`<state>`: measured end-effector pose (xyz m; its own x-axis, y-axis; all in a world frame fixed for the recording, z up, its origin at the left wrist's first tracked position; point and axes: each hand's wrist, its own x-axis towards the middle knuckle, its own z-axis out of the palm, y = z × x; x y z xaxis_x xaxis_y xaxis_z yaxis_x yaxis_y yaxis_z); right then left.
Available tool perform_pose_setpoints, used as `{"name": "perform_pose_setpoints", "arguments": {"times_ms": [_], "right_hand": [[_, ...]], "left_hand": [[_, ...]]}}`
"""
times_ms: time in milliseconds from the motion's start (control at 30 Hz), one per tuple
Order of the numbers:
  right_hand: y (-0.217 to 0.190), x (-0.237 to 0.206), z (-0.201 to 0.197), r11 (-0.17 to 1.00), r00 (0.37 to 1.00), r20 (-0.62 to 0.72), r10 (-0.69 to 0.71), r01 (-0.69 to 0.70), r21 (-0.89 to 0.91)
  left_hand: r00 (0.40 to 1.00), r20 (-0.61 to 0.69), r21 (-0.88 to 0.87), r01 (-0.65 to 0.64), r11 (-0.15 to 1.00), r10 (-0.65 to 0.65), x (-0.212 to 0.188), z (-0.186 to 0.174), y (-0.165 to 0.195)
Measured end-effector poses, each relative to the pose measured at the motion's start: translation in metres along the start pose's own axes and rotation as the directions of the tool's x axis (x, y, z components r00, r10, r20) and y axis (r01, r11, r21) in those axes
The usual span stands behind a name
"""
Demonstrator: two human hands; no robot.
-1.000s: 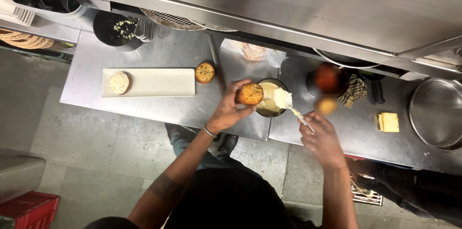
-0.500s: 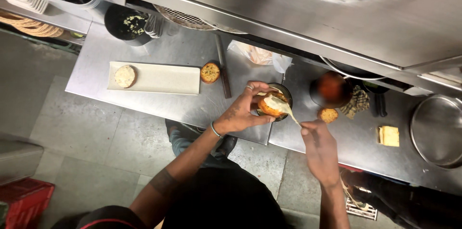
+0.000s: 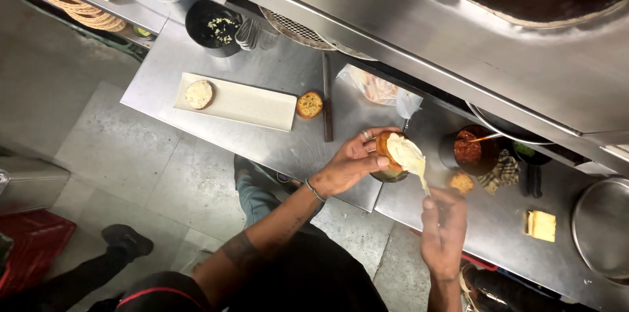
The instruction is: The person spreads a white creamy topping from a bowl onto fried round bases one at a time using a small spatula, placing each finished base on a long white serving plate. They then spoon a red chutney topping onto each base, add a green garnish, and carry the finished plate across the kitchen.
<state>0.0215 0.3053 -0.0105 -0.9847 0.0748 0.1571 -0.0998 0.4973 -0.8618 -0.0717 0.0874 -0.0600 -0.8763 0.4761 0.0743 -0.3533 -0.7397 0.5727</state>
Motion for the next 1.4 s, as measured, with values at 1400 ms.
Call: {"name": "perform_pose_setpoints", "arguments": {"times_ms": [1400], "right_hand": [[-0.006, -0.041, 0.019, 0.974, 0.995, 0.037, 0.089, -0.095, 0.205]], "left_hand": [[0.989, -0.117, -0.24, 0.059, 0.969, -0.09, -0.038, 0.054, 0.02]]}}
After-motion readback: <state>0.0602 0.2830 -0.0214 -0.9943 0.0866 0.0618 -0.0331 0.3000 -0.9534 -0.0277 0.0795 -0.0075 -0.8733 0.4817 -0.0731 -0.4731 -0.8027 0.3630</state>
